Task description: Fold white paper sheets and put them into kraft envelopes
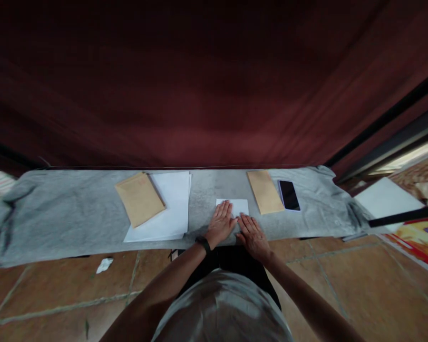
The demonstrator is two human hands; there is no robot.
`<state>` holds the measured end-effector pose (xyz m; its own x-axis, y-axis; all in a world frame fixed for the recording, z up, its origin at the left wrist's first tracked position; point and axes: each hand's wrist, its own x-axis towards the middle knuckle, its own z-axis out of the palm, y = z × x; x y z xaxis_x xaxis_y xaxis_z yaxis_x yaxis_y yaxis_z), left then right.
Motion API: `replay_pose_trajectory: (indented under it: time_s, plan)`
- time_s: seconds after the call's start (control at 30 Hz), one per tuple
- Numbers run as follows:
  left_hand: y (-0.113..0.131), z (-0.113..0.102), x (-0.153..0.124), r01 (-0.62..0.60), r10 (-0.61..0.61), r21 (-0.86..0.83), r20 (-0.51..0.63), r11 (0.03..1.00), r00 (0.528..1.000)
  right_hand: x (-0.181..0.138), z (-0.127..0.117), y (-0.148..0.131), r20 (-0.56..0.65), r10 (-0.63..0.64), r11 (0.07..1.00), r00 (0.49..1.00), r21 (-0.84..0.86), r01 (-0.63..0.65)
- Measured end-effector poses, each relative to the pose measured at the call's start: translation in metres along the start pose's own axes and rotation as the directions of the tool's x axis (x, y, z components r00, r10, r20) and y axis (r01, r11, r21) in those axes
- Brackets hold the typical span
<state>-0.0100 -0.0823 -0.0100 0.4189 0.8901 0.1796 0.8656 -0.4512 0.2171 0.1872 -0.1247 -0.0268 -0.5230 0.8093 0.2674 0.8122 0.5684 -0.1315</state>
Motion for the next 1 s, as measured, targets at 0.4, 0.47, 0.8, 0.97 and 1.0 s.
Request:
replay_pose_trajectory:
  time_s: [0.4,0.47,0.8,0.97,1.0]
  plan:
    - [-0.020,0.012,-0.003,0.119,-0.119,-0.008,-0.050,0.993,0.992,0.039,0.004,0.003,0.011,0.093,0.995,0.996,0.028,-0.094]
    - [-0.020,0.012,-0.004,0.122,-0.122,-0.007,-0.057,0.992,0.991,0.048,0.010,0.003,-0.005,0.112,0.993,0.994,-0.027,-0.112]
    - [-0.022,0.010,-0.018,0.186,-0.184,0.048,-0.045,0.981,0.982,0.049,0.032,0.002,-0.168,0.163,0.977,0.972,-0.109,-0.183]
    - [-0.022,0.004,-0.020,0.182,-0.182,0.041,-0.006,0.982,0.983,0.050,0.028,-0.002,-0.193,0.181,0.973,0.964,-0.104,-0.204]
    - [-0.024,0.001,-0.021,0.178,-0.178,0.034,0.001,0.983,0.984,0.050,0.028,-0.002,-0.195,0.183,0.973,0.964,-0.101,-0.206]
